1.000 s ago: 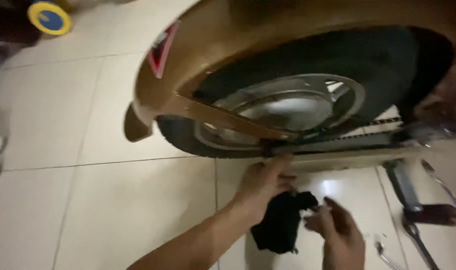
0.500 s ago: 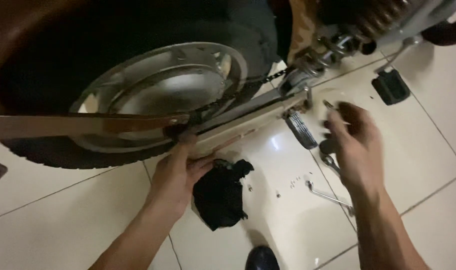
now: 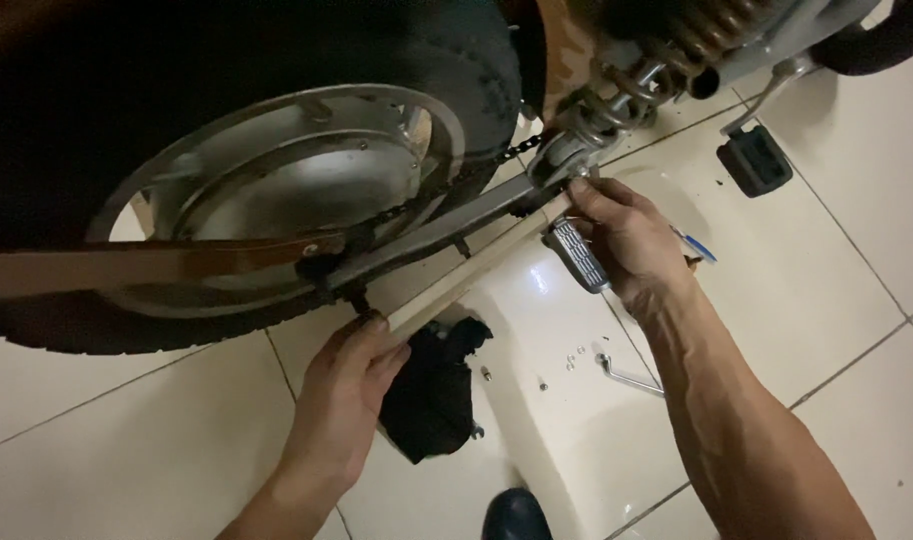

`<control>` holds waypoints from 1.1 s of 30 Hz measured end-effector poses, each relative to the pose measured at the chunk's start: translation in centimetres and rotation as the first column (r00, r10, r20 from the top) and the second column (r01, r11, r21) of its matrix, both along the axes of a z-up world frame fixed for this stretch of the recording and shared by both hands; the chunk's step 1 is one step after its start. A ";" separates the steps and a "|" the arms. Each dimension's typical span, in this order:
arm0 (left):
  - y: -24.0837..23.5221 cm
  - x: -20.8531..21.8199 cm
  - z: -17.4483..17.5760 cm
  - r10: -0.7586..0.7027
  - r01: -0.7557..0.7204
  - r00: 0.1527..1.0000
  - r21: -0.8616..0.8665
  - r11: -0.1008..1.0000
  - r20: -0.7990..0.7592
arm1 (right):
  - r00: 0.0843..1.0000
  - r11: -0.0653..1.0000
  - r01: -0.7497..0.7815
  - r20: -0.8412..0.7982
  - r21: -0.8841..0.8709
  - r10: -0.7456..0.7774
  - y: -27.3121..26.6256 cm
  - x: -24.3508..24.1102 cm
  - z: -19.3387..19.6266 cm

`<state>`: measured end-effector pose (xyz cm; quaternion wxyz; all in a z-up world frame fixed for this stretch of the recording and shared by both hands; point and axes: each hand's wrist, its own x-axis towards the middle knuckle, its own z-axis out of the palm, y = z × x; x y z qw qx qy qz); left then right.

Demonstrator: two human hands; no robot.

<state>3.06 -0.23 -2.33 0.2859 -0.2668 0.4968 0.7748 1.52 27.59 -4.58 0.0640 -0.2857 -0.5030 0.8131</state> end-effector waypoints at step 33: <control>-0.4 -1.6 -1.3 -0.012 0.015 0.996 0.033 0.999 -0.089 | 0.990 0.978 0.060 -0.138 0.198 -0.033 0.7 0.0 -3.0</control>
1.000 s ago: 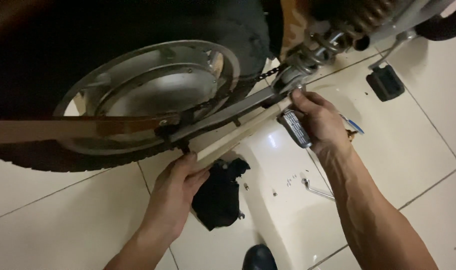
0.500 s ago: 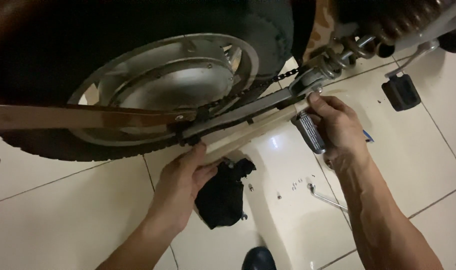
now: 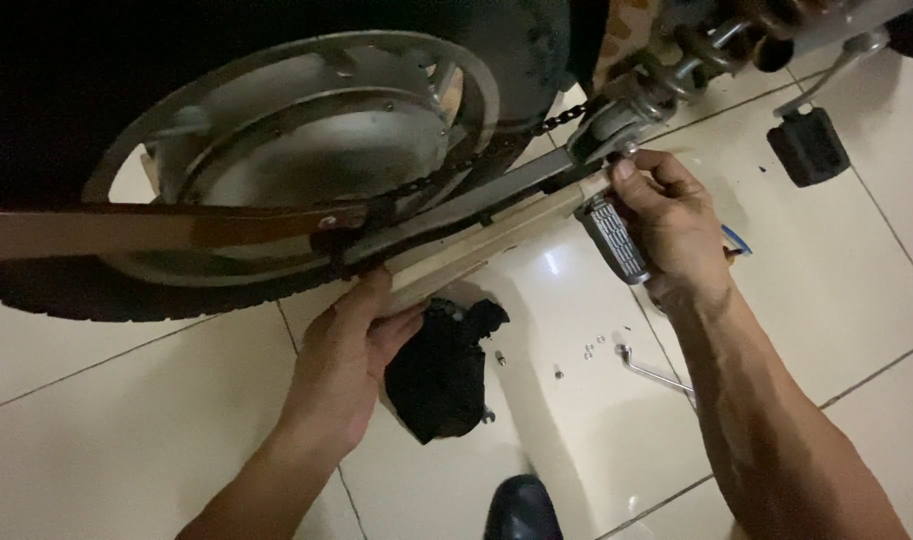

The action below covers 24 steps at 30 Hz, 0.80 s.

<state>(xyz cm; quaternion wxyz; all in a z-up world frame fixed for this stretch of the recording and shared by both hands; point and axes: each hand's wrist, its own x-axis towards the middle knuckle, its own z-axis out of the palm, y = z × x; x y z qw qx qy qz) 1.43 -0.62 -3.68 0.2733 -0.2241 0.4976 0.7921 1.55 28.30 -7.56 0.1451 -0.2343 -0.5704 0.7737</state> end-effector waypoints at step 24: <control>1.1 -0.7 2.6 0.060 -0.057 0.997 -0.071 0.996 0.044 | 1.000 0.990 0.004 -0.013 -0.138 -0.006 0.0 0.2 0.0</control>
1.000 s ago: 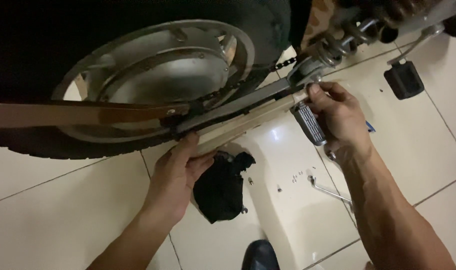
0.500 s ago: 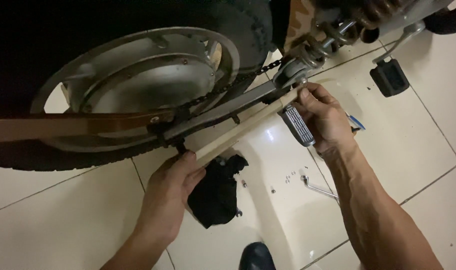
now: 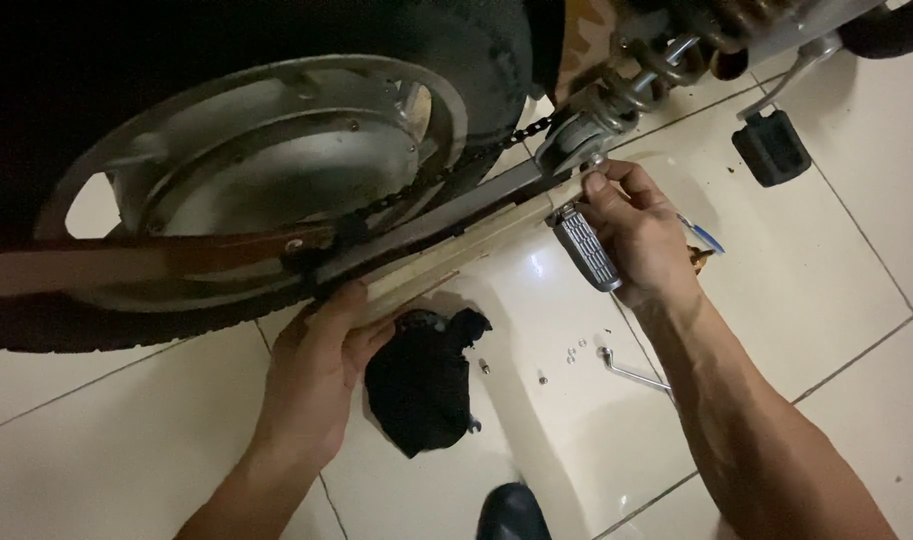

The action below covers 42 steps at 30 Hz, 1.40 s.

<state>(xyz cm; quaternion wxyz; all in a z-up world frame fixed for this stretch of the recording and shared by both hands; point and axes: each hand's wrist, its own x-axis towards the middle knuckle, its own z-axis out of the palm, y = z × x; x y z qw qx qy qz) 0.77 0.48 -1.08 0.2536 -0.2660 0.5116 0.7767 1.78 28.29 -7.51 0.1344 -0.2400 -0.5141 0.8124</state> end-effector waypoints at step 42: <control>1.3 -0.3 1.4 -0.050 0.082 0.991 -0.265 0.961 0.125 | 0.977 0.989 -0.084 -0.185 0.121 0.106 1.2 0.3 -5.2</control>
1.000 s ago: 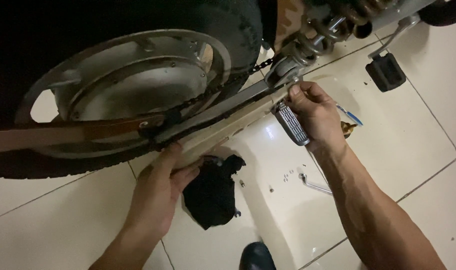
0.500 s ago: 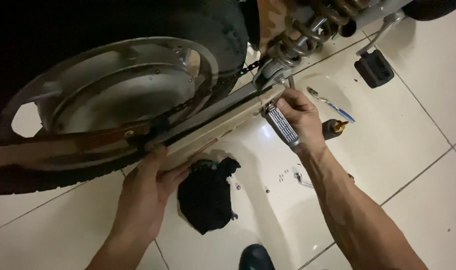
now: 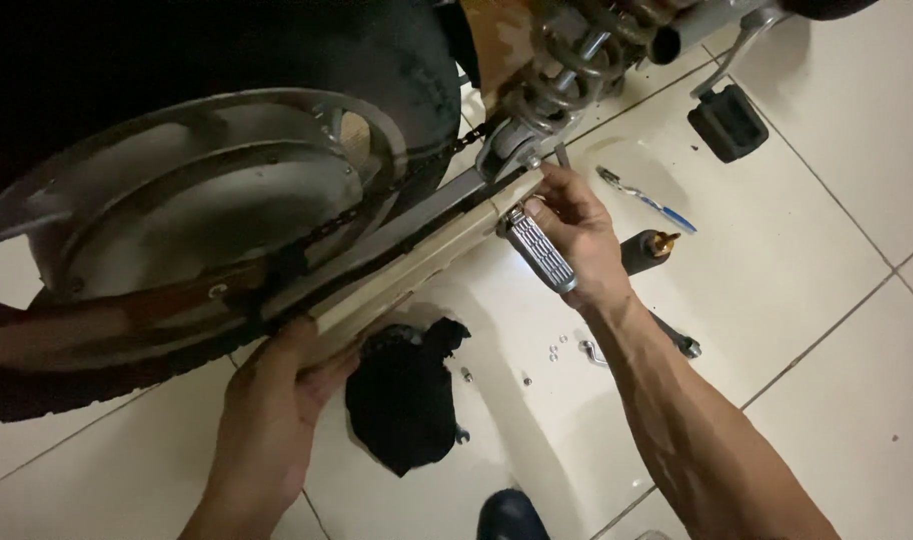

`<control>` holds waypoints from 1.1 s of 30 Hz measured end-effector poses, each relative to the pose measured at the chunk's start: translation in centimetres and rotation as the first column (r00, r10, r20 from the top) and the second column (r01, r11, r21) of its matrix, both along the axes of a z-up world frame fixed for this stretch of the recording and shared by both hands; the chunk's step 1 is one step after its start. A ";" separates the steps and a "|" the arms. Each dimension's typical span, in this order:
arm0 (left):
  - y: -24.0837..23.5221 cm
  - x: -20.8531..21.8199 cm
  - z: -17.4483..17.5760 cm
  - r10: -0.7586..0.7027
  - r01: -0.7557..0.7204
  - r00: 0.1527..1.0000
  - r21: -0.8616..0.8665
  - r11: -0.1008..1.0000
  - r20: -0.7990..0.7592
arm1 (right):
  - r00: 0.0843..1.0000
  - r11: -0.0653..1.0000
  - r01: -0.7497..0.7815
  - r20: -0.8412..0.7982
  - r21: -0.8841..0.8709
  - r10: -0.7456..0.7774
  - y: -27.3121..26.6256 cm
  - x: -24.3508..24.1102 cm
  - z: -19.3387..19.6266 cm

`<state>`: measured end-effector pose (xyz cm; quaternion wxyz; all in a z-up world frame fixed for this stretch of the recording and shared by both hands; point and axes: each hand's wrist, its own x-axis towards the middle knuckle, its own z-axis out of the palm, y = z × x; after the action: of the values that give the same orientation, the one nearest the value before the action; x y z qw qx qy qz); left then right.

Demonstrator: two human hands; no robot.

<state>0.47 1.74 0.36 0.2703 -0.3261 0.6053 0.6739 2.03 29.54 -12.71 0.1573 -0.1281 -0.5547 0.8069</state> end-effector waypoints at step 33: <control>-0.9 -0.5 -1.2 -0.004 0.007 1.000 0.157 0.988 -0.018 | 0.985 0.969 -0.076 -0.131 0.236 0.109 0.4 0.0 1.7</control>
<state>-0.07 0.82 -0.81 0.2914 -0.2962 0.5537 0.7217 2.05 29.91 -11.04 0.1725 -0.0247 -0.6371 0.7508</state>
